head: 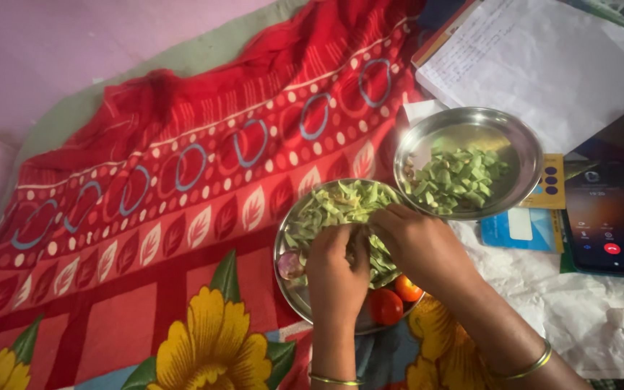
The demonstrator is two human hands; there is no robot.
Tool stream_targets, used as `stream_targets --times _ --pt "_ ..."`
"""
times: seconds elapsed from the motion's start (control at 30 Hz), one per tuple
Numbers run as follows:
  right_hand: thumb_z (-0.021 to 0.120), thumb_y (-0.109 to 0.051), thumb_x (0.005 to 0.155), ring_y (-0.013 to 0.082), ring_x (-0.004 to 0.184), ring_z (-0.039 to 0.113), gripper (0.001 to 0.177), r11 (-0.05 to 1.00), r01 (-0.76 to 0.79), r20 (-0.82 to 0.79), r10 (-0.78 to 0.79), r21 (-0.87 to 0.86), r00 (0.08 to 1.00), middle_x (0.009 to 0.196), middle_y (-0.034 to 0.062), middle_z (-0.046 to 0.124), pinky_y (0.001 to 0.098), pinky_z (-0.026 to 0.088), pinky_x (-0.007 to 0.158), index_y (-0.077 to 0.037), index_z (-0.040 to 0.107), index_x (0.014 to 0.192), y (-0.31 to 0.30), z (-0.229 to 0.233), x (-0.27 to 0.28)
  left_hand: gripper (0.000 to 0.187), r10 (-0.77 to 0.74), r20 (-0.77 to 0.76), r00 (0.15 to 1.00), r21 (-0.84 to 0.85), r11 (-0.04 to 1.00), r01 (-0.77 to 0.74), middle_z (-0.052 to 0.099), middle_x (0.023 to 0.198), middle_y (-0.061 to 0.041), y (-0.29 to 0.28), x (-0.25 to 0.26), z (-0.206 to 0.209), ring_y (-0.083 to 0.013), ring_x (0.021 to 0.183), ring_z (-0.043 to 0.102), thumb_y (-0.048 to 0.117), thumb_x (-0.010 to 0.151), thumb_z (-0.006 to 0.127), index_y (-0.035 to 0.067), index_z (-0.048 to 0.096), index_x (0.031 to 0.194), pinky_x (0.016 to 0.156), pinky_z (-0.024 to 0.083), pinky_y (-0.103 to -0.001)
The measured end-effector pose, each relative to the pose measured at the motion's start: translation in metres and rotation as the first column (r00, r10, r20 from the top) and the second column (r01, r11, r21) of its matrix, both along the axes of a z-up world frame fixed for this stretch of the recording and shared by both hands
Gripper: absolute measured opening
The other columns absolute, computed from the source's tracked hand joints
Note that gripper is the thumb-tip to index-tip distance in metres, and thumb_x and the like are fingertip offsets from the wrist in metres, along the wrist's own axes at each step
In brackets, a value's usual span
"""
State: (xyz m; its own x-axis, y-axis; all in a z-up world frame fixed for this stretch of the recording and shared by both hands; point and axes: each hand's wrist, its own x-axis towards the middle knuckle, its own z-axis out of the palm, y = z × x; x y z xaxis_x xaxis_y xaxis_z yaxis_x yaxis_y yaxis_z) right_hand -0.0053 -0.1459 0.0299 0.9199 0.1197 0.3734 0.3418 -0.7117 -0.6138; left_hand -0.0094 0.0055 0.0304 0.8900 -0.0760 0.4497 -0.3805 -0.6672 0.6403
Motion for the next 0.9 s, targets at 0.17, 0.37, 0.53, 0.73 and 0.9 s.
stream_targets --times 0.17,0.37,0.53,0.73,0.9 --pt "0.065 -0.007 0.083 0.0346 0.078 0.07 0.021 0.995 -0.031 0.033 0.035 -0.1 0.999 0.093 0.0091 0.068 0.0446 0.055 0.063 -0.009 0.066 0.104 -0.004 -0.005 -0.001 0.012 0.01 -0.046 0.999 0.111 0.994 -0.005 0.066 0.087 -0.017 -0.008 -0.003 -0.007 -0.0376 0.081 0.065 0.014 0.099 0.061 0.003 0.064 0.101 0.069 0.051 -0.049" --pt "0.064 -0.007 0.082 0.0329 0.077 0.071 0.023 0.989 -0.071 0.042 0.077 -0.133 0.996 0.095 0.0085 0.066 0.0431 0.056 0.062 -0.008 0.066 0.105 -0.003 0.009 -0.001 0.013 0.02 -0.051 0.999 0.166 0.986 -0.011 0.068 0.087 -0.015 -0.004 -0.001 -0.003 -0.0351 0.079 0.067 0.013 0.094 0.061 0.003 0.063 0.102 0.066 0.053 -0.047" --pt "0.061 -0.004 0.081 0.0364 0.076 0.071 0.042 0.987 -0.137 -0.031 0.134 -0.085 0.99 0.109 0.0145 0.065 0.0464 0.055 0.062 -0.007 0.066 0.122 0.001 0.016 -0.006 0.013 -0.033 -0.001 0.999 0.182 0.983 0.032 0.069 0.083 -0.013 0.004 0.0 -0.001 -0.0335 0.078 0.067 0.015 0.09 0.067 0.003 0.066 0.093 0.067 0.054 -0.046" --pt "0.061 0.001 0.078 0.0364 0.086 0.07 0.034 0.975 -0.197 -0.129 0.183 -0.104 0.975 0.104 0.0135 0.066 0.046 0.055 0.071 -0.003 0.067 0.111 0.004 0.003 -0.003 0.018 0.053 0.029 0.998 0.214 0.975 -0.058 0.068 0.072 -0.014 0.003 -0.002 0.0 -0.0339 0.072 0.064 0.019 0.086 0.071 0.004 0.067 0.077 0.063 0.051 -0.046" --pt "0.058 0.008 0.065 0.0325 0.087 0.068 0.044 0.966 -0.256 0.218 0.257 -0.035 0.942 0.097 0.0138 0.067 0.0413 0.057 0.074 0.002 0.068 0.107 0.011 0.007 -0.006 0.027 0.162 -0.341 0.926 -0.211 0.947 -0.243 0.063 0.056 -0.011 0.002 -0.002 -0.017 -0.0204 0.048 0.056 0.02 0.089 0.066 0.003 0.065 0.069 0.051 0.043 -0.036"
